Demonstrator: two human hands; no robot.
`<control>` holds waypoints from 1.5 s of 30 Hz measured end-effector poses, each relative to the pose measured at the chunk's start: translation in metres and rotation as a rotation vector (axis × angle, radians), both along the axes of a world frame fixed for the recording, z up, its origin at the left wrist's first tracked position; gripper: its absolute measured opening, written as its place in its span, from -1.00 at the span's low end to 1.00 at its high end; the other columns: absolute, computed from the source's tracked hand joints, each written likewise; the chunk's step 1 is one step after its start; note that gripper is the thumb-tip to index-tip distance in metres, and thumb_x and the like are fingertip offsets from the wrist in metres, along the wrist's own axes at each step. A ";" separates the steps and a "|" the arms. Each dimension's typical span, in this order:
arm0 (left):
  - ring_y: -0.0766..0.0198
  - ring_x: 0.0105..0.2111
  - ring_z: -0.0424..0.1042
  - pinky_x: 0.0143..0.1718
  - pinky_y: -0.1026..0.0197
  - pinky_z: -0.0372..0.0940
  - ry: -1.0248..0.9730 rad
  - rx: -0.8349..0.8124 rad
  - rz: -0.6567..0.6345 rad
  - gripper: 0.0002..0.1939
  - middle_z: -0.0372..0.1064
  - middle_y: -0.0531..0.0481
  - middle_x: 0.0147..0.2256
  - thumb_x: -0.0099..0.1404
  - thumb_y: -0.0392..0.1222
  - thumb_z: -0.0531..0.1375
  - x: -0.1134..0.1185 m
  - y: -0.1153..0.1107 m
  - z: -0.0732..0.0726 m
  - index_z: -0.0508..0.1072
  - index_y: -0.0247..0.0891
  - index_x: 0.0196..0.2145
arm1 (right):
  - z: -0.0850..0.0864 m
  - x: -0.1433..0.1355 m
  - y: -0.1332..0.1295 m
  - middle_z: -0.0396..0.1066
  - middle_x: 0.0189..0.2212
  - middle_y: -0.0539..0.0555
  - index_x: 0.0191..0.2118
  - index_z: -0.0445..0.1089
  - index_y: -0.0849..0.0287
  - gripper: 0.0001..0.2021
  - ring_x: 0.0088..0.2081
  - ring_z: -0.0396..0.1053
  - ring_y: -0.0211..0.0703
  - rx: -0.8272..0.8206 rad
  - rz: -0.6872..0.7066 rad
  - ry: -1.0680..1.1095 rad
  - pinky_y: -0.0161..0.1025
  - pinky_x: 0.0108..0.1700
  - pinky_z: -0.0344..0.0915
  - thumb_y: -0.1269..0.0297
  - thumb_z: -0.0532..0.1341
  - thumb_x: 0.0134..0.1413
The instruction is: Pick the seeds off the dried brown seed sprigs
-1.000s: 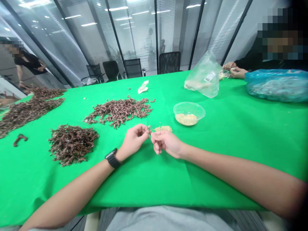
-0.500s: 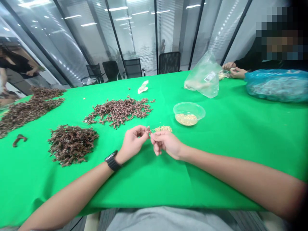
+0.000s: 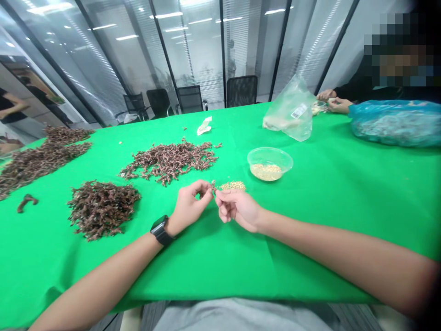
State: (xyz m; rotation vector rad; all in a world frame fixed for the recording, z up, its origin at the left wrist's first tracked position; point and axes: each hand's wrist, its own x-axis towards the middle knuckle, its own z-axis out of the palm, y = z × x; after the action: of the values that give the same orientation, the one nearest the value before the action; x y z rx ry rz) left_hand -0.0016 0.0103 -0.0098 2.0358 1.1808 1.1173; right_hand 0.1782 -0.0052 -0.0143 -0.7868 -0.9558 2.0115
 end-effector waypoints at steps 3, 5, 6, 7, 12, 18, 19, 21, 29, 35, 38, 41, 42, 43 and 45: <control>0.31 -0.41 0.40 -0.31 0.28 0.30 -0.149 -0.149 -0.035 -0.79 0.47 0.00 -0.39 0.33 -0.06 0.21 0.001 0.001 0.001 0.46 -0.28 -0.31 | 0.000 0.000 -0.001 0.35 -0.72 -0.03 -0.49 0.36 0.22 -0.62 -0.68 0.33 -0.27 0.084 -0.008 -0.040 -0.35 -0.60 0.13 -0.02 0.34 0.01; 0.32 -0.42 0.39 -0.33 0.29 0.29 -0.186 -0.190 -0.047 -0.78 0.46 -0.01 -0.40 0.32 -0.05 0.23 0.001 0.000 0.001 0.46 -0.28 -0.31 | 0.000 0.000 -0.001 0.35 -0.73 -0.03 -0.51 0.35 0.22 -0.60 -0.69 0.34 -0.26 0.099 -0.007 -0.057 -0.36 -0.61 0.11 -0.04 0.36 -0.04; 0.32 -0.43 0.39 -0.34 0.29 0.29 -0.193 -0.194 -0.048 -0.78 0.46 -0.01 -0.41 0.32 -0.05 0.24 0.001 0.000 0.002 0.46 -0.28 -0.31 | 0.001 0.000 -0.002 0.35 -0.74 -0.03 -0.52 0.35 0.22 -0.59 -0.70 0.34 -0.26 0.102 -0.003 -0.063 -0.36 -0.62 0.10 -0.05 0.37 -0.05; 0.32 -0.43 0.38 -0.34 0.29 0.28 -0.194 -0.192 -0.048 -0.78 0.46 -0.01 -0.41 0.31 -0.05 0.24 0.001 0.000 0.002 0.47 -0.29 -0.32 | 0.001 0.001 -0.002 0.35 -0.74 -0.03 -0.52 0.35 0.22 -0.59 -0.70 0.34 -0.26 0.106 0.002 -0.066 -0.36 -0.62 0.10 -0.05 0.37 -0.06; 0.32 -0.41 0.39 -0.32 0.29 0.29 -0.175 -0.165 -0.034 -0.78 0.45 0.00 -0.40 0.31 -0.06 0.25 0.002 -0.002 0.002 0.47 -0.30 -0.32 | 0.001 0.001 -0.002 0.36 -0.74 -0.03 -0.51 0.34 0.22 -0.59 -0.69 0.35 -0.26 0.116 0.014 -0.077 -0.37 -0.62 0.10 -0.05 0.36 -0.02; 0.33 -0.44 0.41 -0.36 0.29 0.28 -0.254 -0.238 -0.040 -0.77 0.46 0.01 -0.43 0.28 -0.05 0.27 0.006 -0.003 0.004 0.46 -0.30 -0.35 | 0.001 0.000 -0.003 0.35 -0.75 -0.02 -0.53 0.34 0.22 -0.58 -0.70 0.34 -0.27 0.130 0.021 -0.094 -0.37 -0.62 0.11 -0.07 0.35 -0.03; 0.33 -0.45 0.41 -0.36 0.29 0.28 -0.262 -0.247 -0.040 -0.77 0.46 0.01 -0.43 0.28 -0.06 0.28 0.006 -0.003 0.005 0.46 -0.30 -0.36 | 0.001 0.000 -0.003 0.36 -0.74 -0.01 -0.53 0.34 0.22 -0.57 -0.70 0.33 -0.27 0.130 0.022 -0.096 -0.37 -0.62 0.12 -0.08 0.35 -0.04; 0.34 -0.47 0.38 -0.38 0.29 0.27 -0.271 -0.262 -0.040 -0.78 0.45 0.02 -0.44 0.26 -0.07 0.28 0.007 -0.003 0.006 0.46 -0.30 -0.37 | 0.001 0.000 -0.003 0.36 -0.74 -0.02 -0.53 0.34 0.21 -0.57 -0.70 0.34 -0.27 0.132 0.021 -0.103 -0.37 -0.63 0.12 -0.09 0.35 -0.05; 0.34 -0.43 0.31 -0.36 0.28 0.25 -0.336 -0.237 -0.028 -0.78 0.40 0.04 -0.39 0.32 -0.05 0.21 0.006 0.001 0.014 0.48 -0.26 -0.21 | -0.007 -0.005 0.001 0.38 -0.72 -0.03 -0.51 0.36 0.21 -0.53 -0.67 0.35 -0.29 0.296 -0.044 -0.255 -0.36 -0.59 0.24 -0.16 0.32 0.00; 0.32 -0.38 0.33 -0.29 0.27 0.26 -0.307 -0.229 -0.033 -0.75 0.41 0.01 -0.37 0.35 -0.03 0.22 0.004 0.005 0.012 0.50 -0.28 -0.20 | -0.011 -0.005 0.004 0.50 -0.55 0.06 -0.42 0.44 0.25 -0.52 -0.56 0.46 -0.25 0.290 -0.043 -0.244 -0.35 -0.52 0.35 -0.17 0.36 -0.07; 0.32 -0.39 0.32 -0.30 0.27 0.26 -0.333 -0.222 -0.056 -0.76 0.39 0.02 -0.39 0.36 -0.03 0.21 0.003 0.006 0.010 0.48 -0.26 -0.17 | -0.011 -0.004 0.005 0.55 -0.45 0.11 -0.35 0.45 0.25 -0.55 -0.48 0.51 -0.22 0.257 -0.048 -0.192 -0.30 -0.43 0.42 -0.11 0.41 -0.09; 0.31 -0.38 0.34 -0.29 0.26 0.27 -0.360 -0.266 -0.110 -0.76 0.39 0.02 -0.39 0.36 -0.02 0.21 0.003 0.007 0.008 0.48 -0.25 -0.19 | -0.012 -0.004 0.007 0.57 -0.40 0.12 -0.32 0.45 0.25 -0.58 -0.44 0.52 -0.22 0.267 -0.061 -0.181 -0.27 -0.36 0.46 -0.04 0.43 -0.09; 0.31 -0.37 0.35 -0.28 0.26 0.28 -0.368 -0.279 -0.119 -0.76 0.41 0.01 -0.38 0.35 -0.02 0.22 0.002 0.007 0.008 0.48 -0.25 -0.18 | -0.012 -0.004 0.008 0.56 -0.42 0.10 -0.32 0.45 0.24 -0.59 -0.45 0.51 -0.23 0.283 -0.068 -0.191 -0.28 -0.37 0.46 -0.03 0.43 -0.09; 0.30 -0.34 0.37 -0.26 0.26 0.29 -0.380 -0.287 -0.120 -0.75 0.43 -0.01 -0.34 0.35 -0.02 0.22 0.003 0.007 0.008 0.48 -0.25 -0.16 | -0.012 -0.004 0.009 0.55 -0.45 0.08 -0.34 0.45 0.24 -0.61 -0.47 0.49 -0.24 0.305 -0.080 -0.206 -0.28 -0.38 0.45 -0.02 0.43 -0.08; 0.28 -0.27 0.40 -0.23 0.25 0.30 -0.413 -0.286 -0.091 -0.74 0.45 -0.05 -0.23 0.33 -0.03 0.24 0.003 0.008 0.007 0.48 -0.23 -0.11 | -0.013 -0.003 0.012 0.52 -0.51 0.05 -0.38 0.43 0.22 -0.63 -0.51 0.46 -0.26 0.360 -0.120 -0.247 -0.30 -0.42 0.42 -0.01 0.41 -0.06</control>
State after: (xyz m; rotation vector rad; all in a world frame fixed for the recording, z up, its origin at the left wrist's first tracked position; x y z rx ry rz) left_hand 0.0009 0.0181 -0.0026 1.5349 0.9631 1.1764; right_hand 0.1749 0.0065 -0.0272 -0.8780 -1.3337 1.6006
